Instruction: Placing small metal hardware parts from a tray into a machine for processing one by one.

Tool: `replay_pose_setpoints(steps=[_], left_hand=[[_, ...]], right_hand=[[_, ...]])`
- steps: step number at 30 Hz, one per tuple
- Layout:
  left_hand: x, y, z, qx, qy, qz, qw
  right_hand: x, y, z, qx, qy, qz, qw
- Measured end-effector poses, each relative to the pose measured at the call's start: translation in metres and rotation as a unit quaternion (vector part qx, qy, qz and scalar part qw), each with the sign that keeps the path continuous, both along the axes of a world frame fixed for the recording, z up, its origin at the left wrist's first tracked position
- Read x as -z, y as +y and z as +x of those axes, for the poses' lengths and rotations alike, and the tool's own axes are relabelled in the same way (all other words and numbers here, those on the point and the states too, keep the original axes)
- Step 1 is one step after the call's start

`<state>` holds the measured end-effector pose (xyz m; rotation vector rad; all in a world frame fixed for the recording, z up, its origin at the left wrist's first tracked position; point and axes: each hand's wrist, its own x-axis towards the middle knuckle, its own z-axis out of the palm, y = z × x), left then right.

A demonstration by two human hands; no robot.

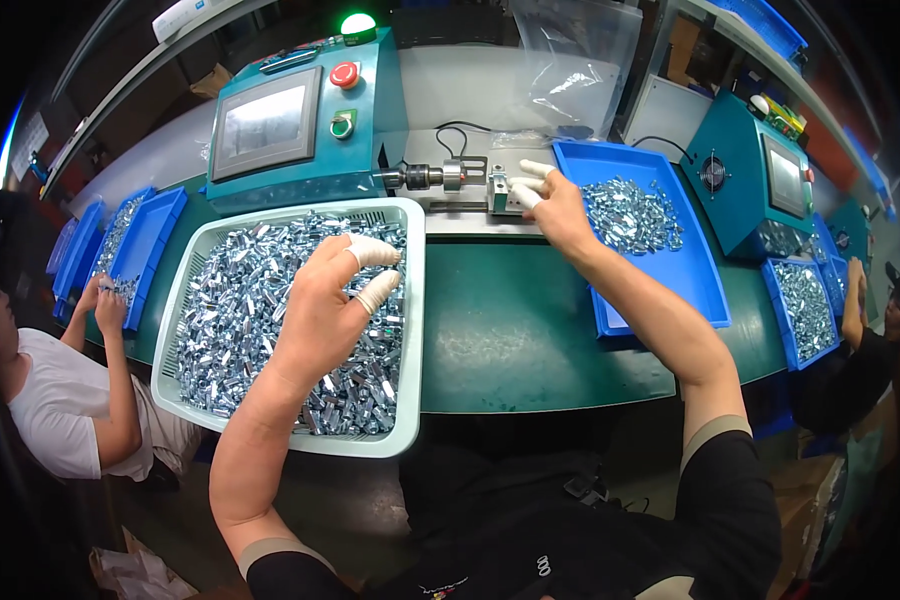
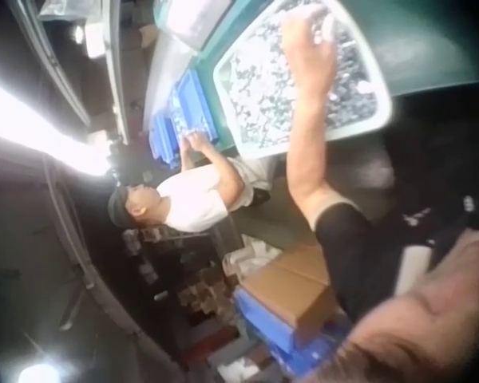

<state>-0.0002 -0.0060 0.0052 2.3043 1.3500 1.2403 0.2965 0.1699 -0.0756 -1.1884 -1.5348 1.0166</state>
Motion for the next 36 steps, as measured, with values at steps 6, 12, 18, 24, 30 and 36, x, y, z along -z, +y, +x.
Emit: replay_pose_setpoints(steps=[6, 12, 18, 24, 30, 36], left_hand=[[0.0, 0.003, 0.0, 0.003, 0.0, -0.01, 1.0], [-0.003, 0.004, 0.001, -0.009, 0.003, -0.028, 1.0], [0.0, 0.007, 0.002, -0.011, 0.014, -0.036, 0.999], [-0.002, 0.005, 0.003, -0.015, 0.022, -0.059, 0.998], [-0.003, 0.006, 0.006, -0.002, 0.031, -0.054, 0.998], [-0.005, 0.004, 0.0, -0.015, 0.057, -0.061, 0.996]], right_hand=[[0.001, -0.017, -0.01, -0.052, 0.106, -0.051, 0.992], [0.004, -0.013, -0.009, -0.104, 0.139, -0.077, 0.982], [0.004, -0.007, -0.012, -0.146, 0.151, -0.084, 0.974], [0.001, -0.006, -0.021, -0.171, 0.139, -0.07, 0.973], [0.015, -0.004, -0.02, -0.169, 0.165, -0.051, 0.97], [0.024, -0.01, -0.02, -0.065, 0.071, 0.028, 0.995]])
